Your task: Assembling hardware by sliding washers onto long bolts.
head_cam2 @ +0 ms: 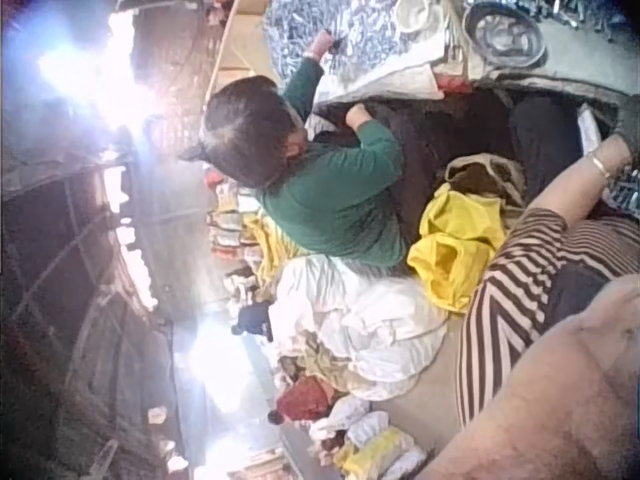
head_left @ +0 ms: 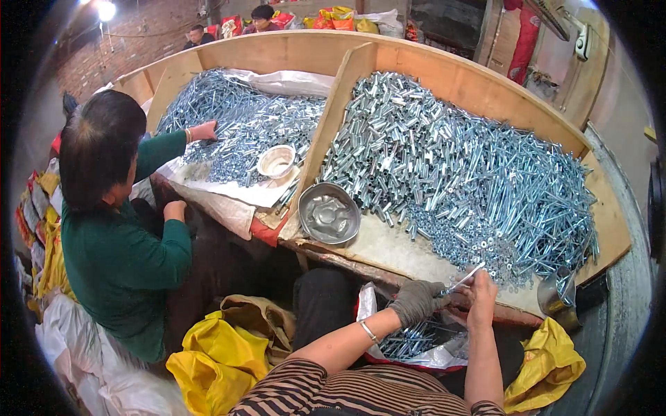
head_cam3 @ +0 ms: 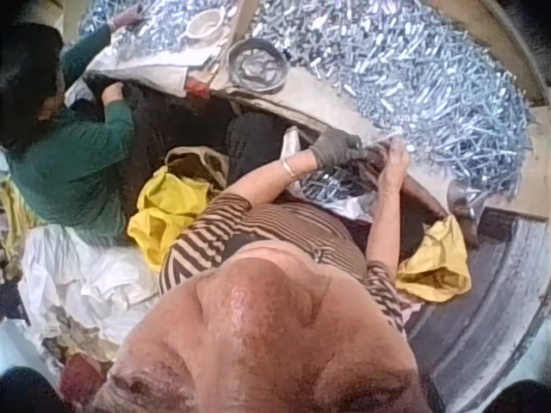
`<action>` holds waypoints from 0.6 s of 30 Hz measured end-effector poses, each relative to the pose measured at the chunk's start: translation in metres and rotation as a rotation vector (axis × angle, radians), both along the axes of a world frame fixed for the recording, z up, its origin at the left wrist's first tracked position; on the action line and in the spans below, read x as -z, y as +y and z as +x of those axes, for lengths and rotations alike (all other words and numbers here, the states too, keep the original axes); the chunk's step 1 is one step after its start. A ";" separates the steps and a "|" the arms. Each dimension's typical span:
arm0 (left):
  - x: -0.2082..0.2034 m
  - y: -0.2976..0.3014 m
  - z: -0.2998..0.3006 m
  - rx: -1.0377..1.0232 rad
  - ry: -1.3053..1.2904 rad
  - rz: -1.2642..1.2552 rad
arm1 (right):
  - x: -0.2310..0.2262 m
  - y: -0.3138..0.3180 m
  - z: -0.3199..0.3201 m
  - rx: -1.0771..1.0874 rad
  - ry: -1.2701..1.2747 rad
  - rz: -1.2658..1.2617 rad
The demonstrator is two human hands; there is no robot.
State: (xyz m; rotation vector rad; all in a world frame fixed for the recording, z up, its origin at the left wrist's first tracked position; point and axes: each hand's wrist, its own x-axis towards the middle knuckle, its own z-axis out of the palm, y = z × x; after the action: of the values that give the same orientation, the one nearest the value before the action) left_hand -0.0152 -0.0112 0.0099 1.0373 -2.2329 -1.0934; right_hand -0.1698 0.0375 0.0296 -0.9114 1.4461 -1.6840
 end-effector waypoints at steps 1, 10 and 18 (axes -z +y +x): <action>0.005 0.003 0.000 0.038 0.061 -0.010 | -0.002 -0.001 0.012 0.018 0.025 -0.061; -0.012 0.019 -0.007 0.177 0.025 -0.342 | -0.015 0.027 -0.021 -0.170 0.498 0.278; -0.008 0.027 -0.018 0.400 0.140 -0.300 | -0.034 0.069 -0.027 -0.218 0.349 0.150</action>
State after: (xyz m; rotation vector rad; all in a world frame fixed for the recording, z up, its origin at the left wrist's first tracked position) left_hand -0.0334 0.0157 0.0178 0.3889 -2.4496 -0.9067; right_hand -0.1966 0.1070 0.0637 -1.2736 1.6070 -1.2821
